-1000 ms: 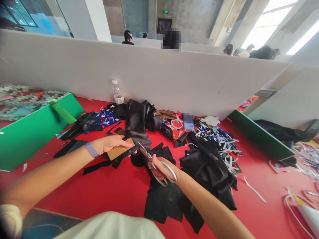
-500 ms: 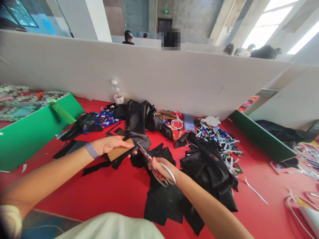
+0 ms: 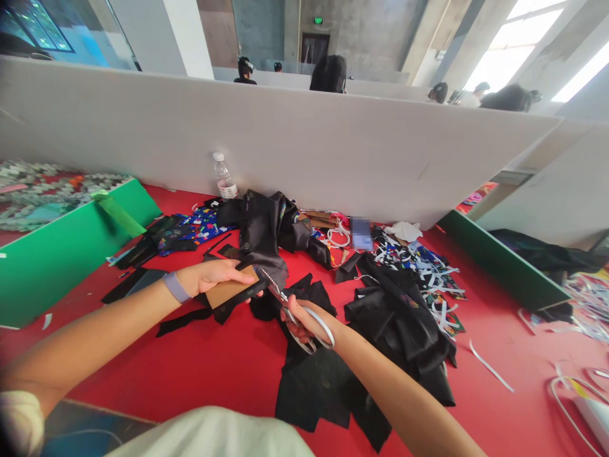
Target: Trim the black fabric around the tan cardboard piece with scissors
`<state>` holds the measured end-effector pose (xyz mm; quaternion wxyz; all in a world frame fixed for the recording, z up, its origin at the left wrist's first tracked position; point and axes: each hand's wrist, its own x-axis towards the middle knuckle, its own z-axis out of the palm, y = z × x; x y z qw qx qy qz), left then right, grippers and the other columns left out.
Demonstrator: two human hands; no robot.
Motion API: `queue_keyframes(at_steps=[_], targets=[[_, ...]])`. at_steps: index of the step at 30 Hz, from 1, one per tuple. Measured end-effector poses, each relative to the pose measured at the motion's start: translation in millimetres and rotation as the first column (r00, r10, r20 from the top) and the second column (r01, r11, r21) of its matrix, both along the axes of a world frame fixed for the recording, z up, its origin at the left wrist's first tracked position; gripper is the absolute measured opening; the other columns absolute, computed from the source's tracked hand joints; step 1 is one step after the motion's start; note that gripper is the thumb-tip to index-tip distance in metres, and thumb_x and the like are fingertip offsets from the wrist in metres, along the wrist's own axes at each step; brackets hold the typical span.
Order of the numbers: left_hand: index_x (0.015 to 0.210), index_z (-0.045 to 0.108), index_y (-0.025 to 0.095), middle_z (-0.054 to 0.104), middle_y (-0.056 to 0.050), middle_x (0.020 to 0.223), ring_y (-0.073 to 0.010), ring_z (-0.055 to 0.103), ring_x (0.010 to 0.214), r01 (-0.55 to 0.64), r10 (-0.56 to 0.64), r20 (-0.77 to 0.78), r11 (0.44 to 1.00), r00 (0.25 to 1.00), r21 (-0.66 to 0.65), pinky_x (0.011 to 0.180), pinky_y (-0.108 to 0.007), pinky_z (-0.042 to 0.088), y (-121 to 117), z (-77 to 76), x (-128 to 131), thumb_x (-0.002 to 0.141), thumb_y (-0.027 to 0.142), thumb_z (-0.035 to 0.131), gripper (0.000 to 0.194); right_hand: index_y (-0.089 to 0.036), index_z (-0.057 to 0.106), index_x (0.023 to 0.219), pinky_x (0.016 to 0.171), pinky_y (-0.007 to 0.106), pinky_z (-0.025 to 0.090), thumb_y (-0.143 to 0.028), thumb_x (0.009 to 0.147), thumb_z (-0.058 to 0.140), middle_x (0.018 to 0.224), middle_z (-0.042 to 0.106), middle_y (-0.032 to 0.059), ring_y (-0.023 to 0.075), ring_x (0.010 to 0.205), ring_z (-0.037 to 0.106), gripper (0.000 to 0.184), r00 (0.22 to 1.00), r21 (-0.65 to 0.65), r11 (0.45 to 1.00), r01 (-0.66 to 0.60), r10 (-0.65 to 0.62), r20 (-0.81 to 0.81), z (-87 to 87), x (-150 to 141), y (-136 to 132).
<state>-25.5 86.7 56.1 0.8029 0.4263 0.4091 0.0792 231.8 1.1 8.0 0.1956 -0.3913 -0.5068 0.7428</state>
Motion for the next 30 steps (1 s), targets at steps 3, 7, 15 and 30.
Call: queue_keyframes(at_steps=[3, 7, 15, 30], targets=[[0.097, 0.072, 0.012, 0.075, -0.011, 0.092, -0.0180, 0.069, 0.070, 0.002, -0.002, -0.010, 1.000, 1.000, 0.008, 0.066, -0.026, 0.054, 0.5, -0.4, 0.8, 0.071, 0.029, 0.076, 0.031, -0.019, 0.046, 0.084, 0.041, 0.020, 0.020, -0.083, 0.078, 0.030, 0.052, 0.032, -0.0079, 0.0062, 0.045, 0.021, 0.066, 1.000, 0.000, 1.000, -0.004, 0.004, -0.026, -0.4, -0.1, 0.0], [0.096, 0.073, 0.012, 0.075, -0.011, 0.091, -0.0181, 0.069, 0.069, 0.014, -0.013, -0.020, 1.000, 1.000, 0.017, 0.064, -0.025, 0.054, -0.8, 1.7, 1.9, 0.069, 0.031, 0.078, 0.033, -0.019, 0.045, 0.081, 0.040, 0.020, 0.016, -0.082, 0.079, 0.031, 0.051, 0.030, -0.0085, 0.0057, 0.045, 0.018, 0.064, 0.999, -0.031, 1.000, -0.002, 0.001, -0.037, 1.0, 0.1, -0.4], [0.096, 0.073, 0.012, 0.074, -0.011, 0.095, -0.0168, 0.069, 0.071, 0.011, -0.011, 0.004, 1.000, 1.000, -0.014, 0.065, -0.024, 0.054, -0.8, 2.1, 2.4, 0.072, 0.028, 0.077, 0.029, -0.018, 0.047, 0.080, 0.038, 0.020, 0.012, -0.085, 0.075, 0.032, 0.048, 0.028, -0.0095, 0.0046, 0.041, 0.016, 0.068, 1.000, -0.018, 1.000, 0.000, 0.001, 0.010, 1.5, 0.8, -0.3], [0.100, 0.071, 0.014, 0.074, -0.010, 0.099, -0.0186, 0.069, 0.075, 0.033, -0.033, 0.042, 0.999, 0.999, 0.005, 0.070, -0.028, 0.054, 0.3, -3.7, 5.0, 0.071, 0.029, 0.077, 0.033, -0.018, 0.045, 0.087, 0.043, 0.021, 0.024, -0.087, 0.073, 0.029, 0.055, 0.034, -0.0085, 0.0057, 0.045, 0.024, 0.072, 0.998, -0.031, 0.999, -0.033, 0.032, -0.046, -4.8, 3.7, 3.6]])
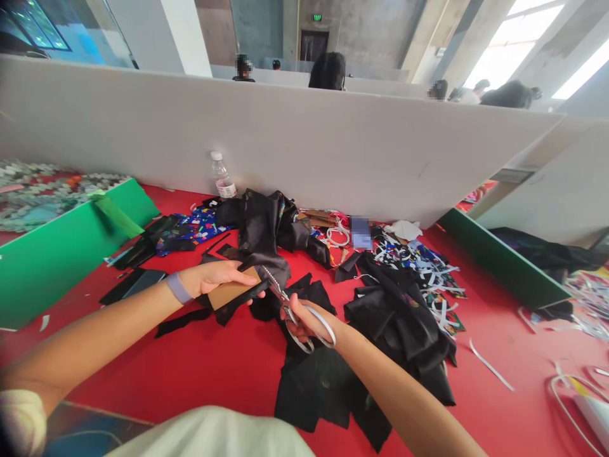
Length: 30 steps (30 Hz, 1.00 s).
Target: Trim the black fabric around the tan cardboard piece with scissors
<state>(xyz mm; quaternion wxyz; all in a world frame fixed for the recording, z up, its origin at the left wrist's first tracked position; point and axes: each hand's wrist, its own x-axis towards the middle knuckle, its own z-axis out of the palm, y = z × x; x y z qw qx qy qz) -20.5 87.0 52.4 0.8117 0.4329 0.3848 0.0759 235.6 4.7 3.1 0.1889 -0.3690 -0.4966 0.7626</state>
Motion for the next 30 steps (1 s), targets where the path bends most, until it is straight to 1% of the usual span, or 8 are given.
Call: queue_keyframes(at_steps=[4, 6, 11, 14, 18, 22, 26, 30], targets=[[0.096, 0.073, 0.013, 0.074, -0.010, 0.093, -0.0188, 0.069, 0.073, -0.032, 0.033, -0.058, 0.999, 0.998, 0.012, 0.068, -0.028, 0.054, 1, 2.5, 0, 0.070, 0.030, 0.078, 0.031, -0.019, 0.044, 0.088, 0.044, 0.021, 0.025, -0.087, 0.074, 0.027, 0.056, 0.033, -0.0083, 0.0064, 0.045, 0.025, 0.071, 0.999, 0.007, 1.000, -0.031, 0.031, -0.009, 1.2, 2, -1], [0.096, 0.073, 0.013, 0.074, -0.011, 0.093, -0.0185, 0.069, 0.072, -0.025, 0.025, -0.056, 1.000, 0.998, 0.013, 0.068, -0.028, 0.054, 1, 2.7, 0, 0.069, 0.030, 0.078, 0.033, -0.019, 0.044, 0.087, 0.044, 0.021, 0.024, -0.085, 0.076, 0.026, 0.056, 0.033, -0.0079, 0.0065, 0.046, 0.024, 0.070, 1.000, 0.012, 1.000, -0.026, 0.026, -0.004, 2.1, 2, -2], [0.097, 0.072, 0.014, 0.073, -0.011, 0.100, -0.0181, 0.069, 0.074, 0.013, -0.013, -0.020, 1.000, 1.000, 0.018, 0.069, -0.028, 0.053, -1, 2.3, 1, 0.070, 0.031, 0.077, 0.032, -0.019, 0.044, 0.087, 0.043, 0.021, 0.021, -0.085, 0.076, 0.029, 0.057, 0.032, -0.0079, 0.0061, 0.045, 0.022, 0.069, 1.000, 0.006, 1.000, -0.001, 0.001, 0.002, 2.4, 1, -3], [0.096, 0.073, 0.015, 0.074, -0.010, 0.098, -0.0180, 0.069, 0.072, -0.001, 0.002, -0.038, 1.000, 0.999, 0.017, 0.069, -0.028, 0.054, -1, 3.5, 2, 0.070, 0.030, 0.077, 0.030, -0.019, 0.045, 0.086, 0.043, 0.021, 0.020, -0.085, 0.076, 0.030, 0.057, 0.032, -0.0078, 0.0058, 0.046, 0.019, 0.069, 1.000, -0.020, 1.000, 0.000, 0.000, -0.007, 2.1, 2, -3], [0.094, 0.073, 0.014, 0.075, -0.009, 0.090, -0.0179, 0.069, 0.070, -0.005, 0.006, -0.059, 1.000, 0.998, 0.020, 0.067, -0.027, 0.054, -2, 6.1, 2, 0.071, 0.030, 0.076, 0.028, -0.018, 0.046, 0.083, 0.042, 0.021, 0.017, -0.084, 0.076, 0.033, 0.055, 0.033, -0.0077, 0.0054, 0.045, 0.020, 0.067, 1.000, -0.022, 1.000, 0.012, -0.012, -0.014, 5.8, 3, -6], [0.093, 0.073, 0.014, 0.074, -0.009, 0.092, -0.0178, 0.069, 0.070, 0.011, -0.009, -0.055, 0.999, 0.998, 0.035, 0.067, -0.027, 0.054, -3, 8.6, 2, 0.072, 0.030, 0.076, 0.027, -0.019, 0.045, 0.080, 0.041, 0.021, 0.013, -0.085, 0.074, 0.034, 0.052, 0.032, -0.0083, 0.0050, 0.043, 0.018, 0.068, 1.000, -0.015, 1.000, 0.022, -0.022, 0.006, 10.3, 2, -8], [0.093, 0.074, 0.015, 0.074, -0.009, 0.091, -0.0181, 0.068, 0.070, 0.011, -0.008, -0.064, 0.999, 0.998, 0.042, 0.067, -0.026, 0.054, -4, 10.1, 3, 0.071, 0.031, 0.076, 0.027, -0.018, 0.046, 0.080, 0.039, 0.021, 0.011, -0.084, 0.075, 0.036, 0.050, 0.031, -0.0088, 0.0049, 0.043, 0.016, 0.066, 0.999, -0.024, 0.999, 0.036, -0.036, -0.008, 7.8, 2, -7], [0.092, 0.074, 0.015, 0.074, -0.008, 0.094, -0.0166, 0.068, 0.071, 0.021, -0.019, -0.048, 0.999, 0.999, 0.041, 0.066, -0.024, 0.054, -4, 9.5, 2, 0.072, 0.031, 0.075, 0.026, -0.018, 0.047, 0.079, 0.038, 0.021, 0.009, -0.084, 0.074, 0.039, 0.047, 0.029, -0.0095, 0.0046, 0.041, 0.015, 0.066, 0.999, -0.015, 0.999, 0.038, -0.038, -0.008, 4.4, 3, -7]])
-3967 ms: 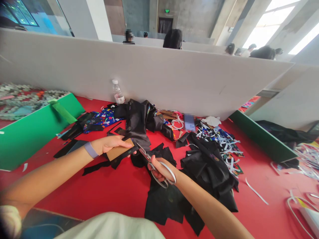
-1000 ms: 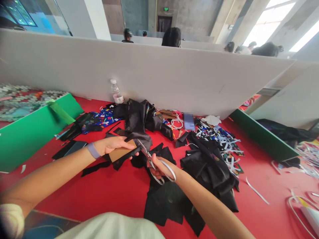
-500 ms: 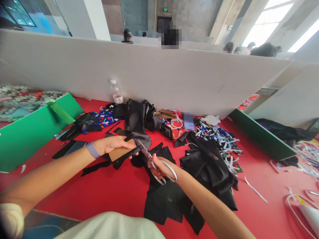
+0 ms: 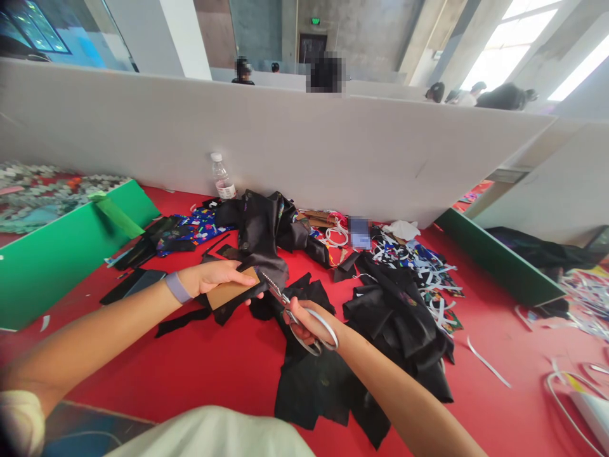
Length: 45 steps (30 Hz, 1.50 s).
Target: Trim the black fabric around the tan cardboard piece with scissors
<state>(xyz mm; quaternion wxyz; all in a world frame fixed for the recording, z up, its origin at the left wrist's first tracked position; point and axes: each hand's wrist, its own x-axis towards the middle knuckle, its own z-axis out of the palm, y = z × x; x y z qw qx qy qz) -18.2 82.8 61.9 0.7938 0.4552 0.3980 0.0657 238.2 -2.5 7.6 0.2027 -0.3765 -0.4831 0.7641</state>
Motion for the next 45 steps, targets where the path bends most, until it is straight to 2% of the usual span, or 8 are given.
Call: queue_keyframes(at_steps=[7, 18, 29, 36, 40, 45], targets=[[0.096, 0.073, 0.013, 0.074, -0.009, 0.095, -0.0176, 0.068, 0.072, 0.020, -0.020, 0.024, 1.000, 1.000, -0.010, 0.067, -0.026, 0.054, 3.7, -5.1, -1.4, 0.072, 0.032, 0.076, 0.031, -0.017, 0.047, 0.078, 0.035, 0.019, 0.012, -0.086, 0.068, 0.043, 0.046, 0.031, -0.0100, 0.0036, 0.039, 0.016, 0.069, 0.999, 0.035, 0.999, 0.030, -0.032, 0.031, -1.6, 0.8, -1.8], [0.100, 0.070, 0.013, 0.072, -0.010, 0.102, -0.0192, 0.068, 0.073, 0.014, -0.012, 0.036, 0.997, 0.999, -0.070, 0.066, -0.029, 0.053, 4.1, -5.1, 1.2, 0.071, 0.030, 0.076, 0.034, -0.018, 0.048, 0.082, 0.039, 0.022, 0.020, -0.084, 0.075, 0.034, 0.050, 0.034, -0.0078, 0.0062, 0.041, 0.023, 0.068, 0.999, 0.080, 0.997, 0.014, -0.016, 0.034, 1.7, -2.7, 4.1], [0.101, 0.071, 0.015, 0.073, -0.010, 0.102, -0.0194, 0.069, 0.074, 0.019, -0.017, 0.031, 0.998, 0.999, -0.064, 0.067, -0.028, 0.053, 5.7, -8.2, -0.5, 0.073, 0.030, 0.075, 0.032, -0.018, 0.047, 0.080, 0.037, 0.019, 0.013, -0.081, 0.079, 0.035, 0.049, 0.031, -0.0088, 0.0047, 0.042, 0.018, 0.064, 1.000, 0.031, 0.999, 0.008, -0.007, -0.022, -5.0, -1.3, 3.3], [0.099, 0.071, 0.014, 0.073, -0.010, 0.101, -0.0198, 0.068, 0.074, 0.028, -0.026, 0.040, 0.998, 0.999, -0.060, 0.066, -0.029, 0.054, 6.5, -7.6, -0.2, 0.071, 0.030, 0.075, 0.032, -0.017, 0.048, 0.079, 0.036, 0.019, 0.010, -0.084, 0.071, 0.042, 0.048, 0.030, -0.0098, 0.0037, 0.040, 0.016, 0.068, 1.000, 0.013, 0.999, 0.029, -0.030, 0.004, -1.9, -2.1, 3.5], [0.098, 0.071, 0.014, 0.073, -0.010, 0.102, -0.0201, 0.068, 0.074, 0.017, -0.015, 0.020, 0.996, 1.000, -0.083, 0.066, -0.029, 0.054, 6.4, -6.9, 0.0, 0.071, 0.030, 0.076, 0.032, -0.017, 0.048, 0.079, 0.037, 0.020, 0.011, -0.085, 0.068, 0.044, 0.047, 0.031, -0.0095, 0.0038, 0.040, 0.017, 0.069, 0.998, 0.030, 0.999, 0.043, -0.044, 0.034, -1.9, -2.1, 2.7], [0.103, 0.069, 0.014, 0.073, -0.010, 0.104, -0.0207, 0.069, 0.077, 0.009, -0.007, 0.022, 0.993, 1.000, -0.114, 0.068, -0.030, 0.054, 7.1, -9.2, 1.8, 0.071, 0.029, 0.076, 0.036, -0.017, 0.048, 0.083, 0.037, 0.020, 0.016, -0.085, 0.072, 0.039, 0.048, 0.031, -0.0094, 0.0050, 0.041, 0.020, 0.069, 1.000, 0.057, 0.998, 0.026, -0.026, 0.001, -4.1, -1.7, 3.9]])
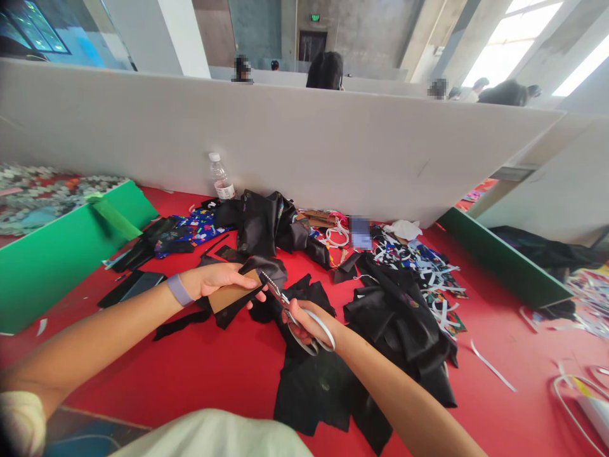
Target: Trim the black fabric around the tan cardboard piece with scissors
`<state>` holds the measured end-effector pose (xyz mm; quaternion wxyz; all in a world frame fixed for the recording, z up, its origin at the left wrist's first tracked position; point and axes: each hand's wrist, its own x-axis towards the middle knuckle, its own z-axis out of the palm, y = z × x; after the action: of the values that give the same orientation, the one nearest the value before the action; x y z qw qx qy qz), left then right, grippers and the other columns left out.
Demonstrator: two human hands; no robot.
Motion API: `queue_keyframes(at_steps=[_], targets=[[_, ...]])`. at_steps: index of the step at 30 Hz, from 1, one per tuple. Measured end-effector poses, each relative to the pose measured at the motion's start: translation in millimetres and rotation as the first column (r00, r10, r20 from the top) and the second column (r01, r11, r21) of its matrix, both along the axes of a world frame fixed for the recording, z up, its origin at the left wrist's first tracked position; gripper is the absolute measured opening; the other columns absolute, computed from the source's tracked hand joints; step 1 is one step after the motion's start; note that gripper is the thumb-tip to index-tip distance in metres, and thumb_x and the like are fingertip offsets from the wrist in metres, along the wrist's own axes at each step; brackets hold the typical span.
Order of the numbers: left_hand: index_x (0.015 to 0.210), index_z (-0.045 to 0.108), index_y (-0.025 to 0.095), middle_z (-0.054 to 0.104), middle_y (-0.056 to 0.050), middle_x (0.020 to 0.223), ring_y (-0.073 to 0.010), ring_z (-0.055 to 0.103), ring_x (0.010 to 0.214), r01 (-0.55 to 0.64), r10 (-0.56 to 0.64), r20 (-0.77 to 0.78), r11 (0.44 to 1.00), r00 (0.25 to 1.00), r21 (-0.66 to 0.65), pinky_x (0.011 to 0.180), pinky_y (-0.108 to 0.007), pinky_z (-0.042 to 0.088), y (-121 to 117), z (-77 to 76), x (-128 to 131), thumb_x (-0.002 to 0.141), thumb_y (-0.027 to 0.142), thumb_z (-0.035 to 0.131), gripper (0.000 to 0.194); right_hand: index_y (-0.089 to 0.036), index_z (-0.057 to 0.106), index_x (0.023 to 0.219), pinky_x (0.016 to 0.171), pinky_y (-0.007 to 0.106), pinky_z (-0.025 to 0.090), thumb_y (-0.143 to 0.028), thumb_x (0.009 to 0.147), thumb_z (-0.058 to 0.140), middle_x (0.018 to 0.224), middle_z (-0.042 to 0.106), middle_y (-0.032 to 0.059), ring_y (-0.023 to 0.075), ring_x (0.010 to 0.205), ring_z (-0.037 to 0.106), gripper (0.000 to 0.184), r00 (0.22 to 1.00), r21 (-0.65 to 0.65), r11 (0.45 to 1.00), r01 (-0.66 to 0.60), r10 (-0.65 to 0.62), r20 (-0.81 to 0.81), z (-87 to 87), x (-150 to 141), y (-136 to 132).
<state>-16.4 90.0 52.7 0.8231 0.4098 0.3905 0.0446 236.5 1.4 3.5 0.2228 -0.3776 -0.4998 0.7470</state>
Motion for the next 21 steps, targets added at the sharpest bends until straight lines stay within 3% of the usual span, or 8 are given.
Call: queue_keyframes(at_steps=[17, 21], targets=[[0.101, 0.069, 0.015, 0.072, -0.010, 0.105, -0.0212, 0.070, 0.076, 0.020, -0.019, -0.033, 0.999, 0.999, 0.039, 0.064, -0.030, 0.054, -2.2, 3.4, 0.3, 0.070, 0.031, 0.077, 0.036, -0.019, 0.046, 0.086, 0.042, 0.022, 0.025, -0.088, 0.071, 0.031, 0.054, 0.033, -0.0084, 0.0068, 0.043, 0.026, 0.072, 0.997, 0.040, 0.996, -0.075, 0.073, 0.027, 4.9, 0.5, 1.9], [0.100, 0.069, 0.016, 0.072, -0.010, 0.104, -0.0207, 0.070, 0.076, 0.028, -0.027, -0.034, 0.999, 0.999, 0.046, 0.064, -0.030, 0.054, -3.1, 4.9, 0.7, 0.070, 0.031, 0.077, 0.034, -0.018, 0.047, 0.083, 0.040, 0.021, 0.021, -0.085, 0.075, 0.033, 0.052, 0.031, -0.0086, 0.0063, 0.043, 0.022, 0.068, 0.999, 0.044, 0.998, -0.050, 0.051, -0.002, 4.2, 1.5, -0.6]])
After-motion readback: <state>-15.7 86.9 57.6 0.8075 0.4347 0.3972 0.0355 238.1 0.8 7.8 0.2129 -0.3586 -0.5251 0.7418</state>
